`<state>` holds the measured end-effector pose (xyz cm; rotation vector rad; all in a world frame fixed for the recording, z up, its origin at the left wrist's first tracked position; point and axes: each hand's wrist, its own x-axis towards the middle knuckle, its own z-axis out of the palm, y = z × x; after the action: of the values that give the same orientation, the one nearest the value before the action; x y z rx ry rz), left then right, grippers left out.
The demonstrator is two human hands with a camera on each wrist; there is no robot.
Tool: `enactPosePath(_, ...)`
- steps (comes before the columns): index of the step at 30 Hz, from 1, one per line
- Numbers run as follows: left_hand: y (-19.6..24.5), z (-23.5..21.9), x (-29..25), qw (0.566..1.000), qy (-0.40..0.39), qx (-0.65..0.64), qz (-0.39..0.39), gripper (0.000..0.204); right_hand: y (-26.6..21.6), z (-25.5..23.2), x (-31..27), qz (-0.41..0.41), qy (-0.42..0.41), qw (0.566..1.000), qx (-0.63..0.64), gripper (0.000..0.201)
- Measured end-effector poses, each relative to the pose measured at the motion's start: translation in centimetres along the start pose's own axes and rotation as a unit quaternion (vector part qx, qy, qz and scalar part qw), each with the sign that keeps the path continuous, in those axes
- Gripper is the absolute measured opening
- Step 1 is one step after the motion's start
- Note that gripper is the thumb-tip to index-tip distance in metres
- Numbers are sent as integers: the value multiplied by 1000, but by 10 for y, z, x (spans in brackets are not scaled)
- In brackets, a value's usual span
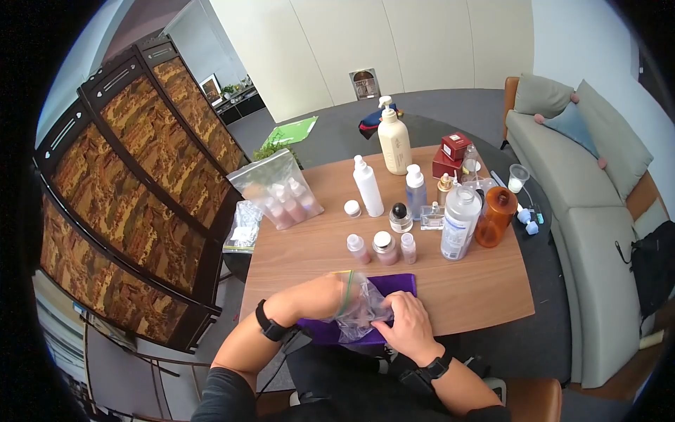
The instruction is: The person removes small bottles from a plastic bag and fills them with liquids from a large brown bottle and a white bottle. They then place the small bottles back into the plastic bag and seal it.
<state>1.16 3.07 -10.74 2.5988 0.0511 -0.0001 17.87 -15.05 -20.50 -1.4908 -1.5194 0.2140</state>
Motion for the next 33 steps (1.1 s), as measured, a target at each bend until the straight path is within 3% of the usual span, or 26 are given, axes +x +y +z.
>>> enactPosePath(2, -3, 11, 7, 984, -67, 139, -85, 16, 0, -1, -1, 0, 1, 1000, -4, 52)
enactPosePath(6, 9, 23, 14, 978, -72, 156, -121, 18, 3, 3, -1, -6, 11, 1000, -10, 51)
enactPosePath(8, 15, 30, 15, 970, 6, 206, -132, 27, 4, 4, -2, 1, 1, 1000, -23, 50)
enactPosePath(12, 6, 52, 14, 966, 28, 206, -153, 35, 2, 4, -2, 3, 0, 1000, -24, 50)
enactPosePath(15, -1, 59, 11, 971, 67, 151, -171, 35, 1, 4, -1, 11, 3, 1000, -20, 50)
enactPosePath(17, 6, 48, 9, 979, 140, 106, -103, 28, 0, 2, 1, 0, 17, 1000, -12, 48)
enactPosePath(20, 28, 16, -2, 982, 138, -4, -132, 34, -1, 1, -1, 28, -8, 999, -17, 51)
enactPosePath(21, 35, 8, -12, 977, 193, 5, -93, 38, 0, 1, -1, 28, -6, 999, -18, 51)
enactPosePath(23, 64, -27, -25, 948, 203, -82, -230, 40, 2, 2, -3, 17, 0, 1000, -3, 52)
enactPosePath(26, 51, -42, -49, 886, 399, -92, -219, 29, 3, 2, -2, -10, 17, 1000, 12, 50)
enactPosePath(29, 23, -50, -39, 846, 473, -81, -232, 25, 3, -3, -2, -34, 17, 999, 38, 48)
enactPosePath(30, 9, -42, -35, 844, 476, -80, -233, 25, 3, -4, -2, -37, 15, 998, 39, 48)
enactPosePath(33, -31, -19, -15, 892, 368, -68, -252, 33, 6, -7, -3, -61, 6, 996, 71, 49)
